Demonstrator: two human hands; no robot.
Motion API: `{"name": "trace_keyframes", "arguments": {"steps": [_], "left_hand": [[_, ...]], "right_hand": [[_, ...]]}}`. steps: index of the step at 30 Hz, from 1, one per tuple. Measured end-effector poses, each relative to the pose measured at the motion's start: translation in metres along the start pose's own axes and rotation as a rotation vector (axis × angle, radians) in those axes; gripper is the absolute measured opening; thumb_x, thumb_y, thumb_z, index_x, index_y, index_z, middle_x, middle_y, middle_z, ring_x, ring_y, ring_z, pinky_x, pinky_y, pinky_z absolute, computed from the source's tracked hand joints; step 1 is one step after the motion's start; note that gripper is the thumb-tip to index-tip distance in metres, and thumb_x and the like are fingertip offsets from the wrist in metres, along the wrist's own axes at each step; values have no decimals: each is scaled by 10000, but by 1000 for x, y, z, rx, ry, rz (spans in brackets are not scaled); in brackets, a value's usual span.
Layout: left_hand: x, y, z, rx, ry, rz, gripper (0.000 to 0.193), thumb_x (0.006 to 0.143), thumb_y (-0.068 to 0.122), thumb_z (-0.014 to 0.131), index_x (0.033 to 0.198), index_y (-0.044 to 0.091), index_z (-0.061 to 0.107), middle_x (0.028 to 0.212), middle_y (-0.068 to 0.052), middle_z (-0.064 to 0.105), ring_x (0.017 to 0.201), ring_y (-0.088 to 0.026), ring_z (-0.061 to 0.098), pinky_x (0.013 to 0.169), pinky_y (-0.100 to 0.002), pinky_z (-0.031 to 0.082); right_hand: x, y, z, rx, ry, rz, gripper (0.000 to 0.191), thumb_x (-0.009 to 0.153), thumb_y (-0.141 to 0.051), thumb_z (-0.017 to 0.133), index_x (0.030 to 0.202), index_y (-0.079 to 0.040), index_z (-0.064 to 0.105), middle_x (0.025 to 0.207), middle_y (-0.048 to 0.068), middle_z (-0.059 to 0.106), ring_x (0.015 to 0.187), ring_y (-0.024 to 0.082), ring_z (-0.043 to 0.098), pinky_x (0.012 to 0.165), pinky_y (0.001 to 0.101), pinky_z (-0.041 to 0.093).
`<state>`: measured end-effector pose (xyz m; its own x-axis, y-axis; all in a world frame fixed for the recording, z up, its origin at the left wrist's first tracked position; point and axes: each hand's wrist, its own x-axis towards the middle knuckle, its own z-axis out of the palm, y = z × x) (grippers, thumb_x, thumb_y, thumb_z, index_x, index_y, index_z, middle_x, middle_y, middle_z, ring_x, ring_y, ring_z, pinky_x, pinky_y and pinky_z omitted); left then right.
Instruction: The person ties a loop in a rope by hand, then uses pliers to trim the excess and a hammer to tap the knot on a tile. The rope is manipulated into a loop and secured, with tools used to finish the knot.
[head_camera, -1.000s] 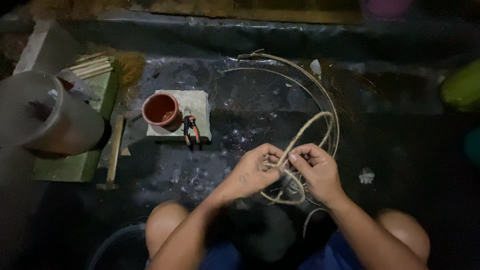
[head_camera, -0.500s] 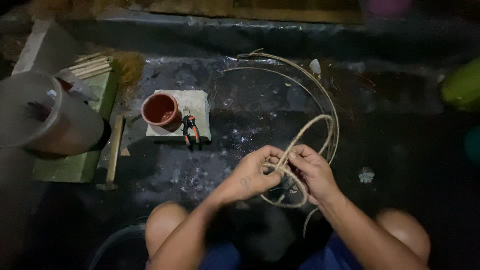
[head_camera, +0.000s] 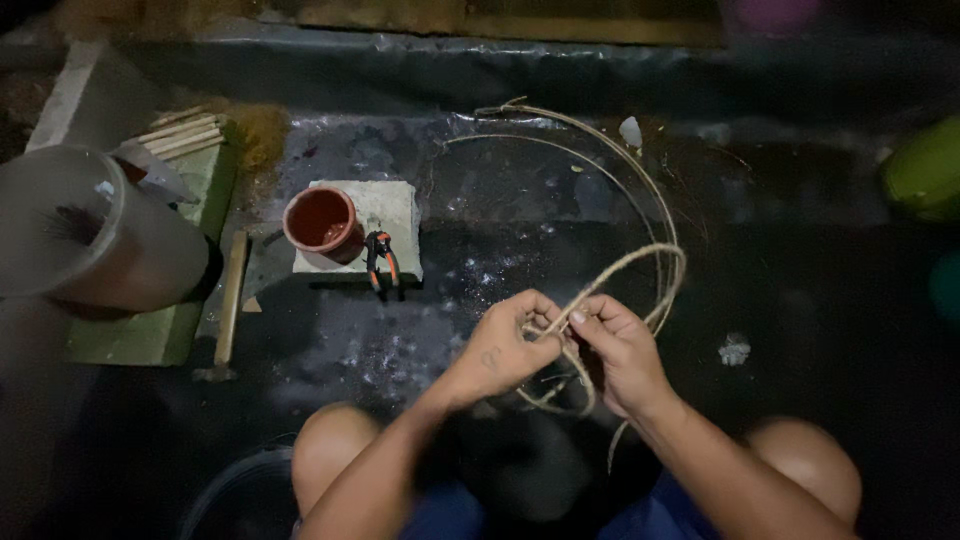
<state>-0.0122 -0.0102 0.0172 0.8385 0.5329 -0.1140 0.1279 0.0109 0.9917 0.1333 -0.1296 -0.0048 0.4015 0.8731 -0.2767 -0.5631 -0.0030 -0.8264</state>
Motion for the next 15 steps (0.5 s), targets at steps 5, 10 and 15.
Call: {"name": "trace_keyframes", "arguments": {"steps": [5, 10, 15], "left_hand": [[3, -6, 2, -153, -47, 86, 197, 888, 45, 635, 1080, -1, 633, 999, -63, 705, 956, -126, 670, 887, -282, 549], [-4, -2, -2, -154, -130, 89, 280, 859, 0, 627, 1138, -5, 603, 1030, -69, 688, 997, -121, 660, 908, -280, 536], [-5, 6, 0, -210, -183, 98, 310, 872, 5, 674, 1169, -3, 587, 1048, -68, 680, 1010, -124, 662, 926, -285, 541]], "right_hand": [[5, 1, -3, 104, -3, 75, 88, 1014, -111, 575, 1011, -45, 633, 885, 76, 700, 761, 125, 661, 700, 266, 556], [10, 5, -5, 110, -24, 72, 81, 1025, -90, 572, 1021, -38, 633, 911, 89, 708, 773, 136, 677, 697, 259, 558], [14, 8, -9, 129, -19, 119, 85, 1000, -97, 572, 1019, -40, 632, 925, 102, 725, 779, 155, 701, 686, 273, 570]]}}
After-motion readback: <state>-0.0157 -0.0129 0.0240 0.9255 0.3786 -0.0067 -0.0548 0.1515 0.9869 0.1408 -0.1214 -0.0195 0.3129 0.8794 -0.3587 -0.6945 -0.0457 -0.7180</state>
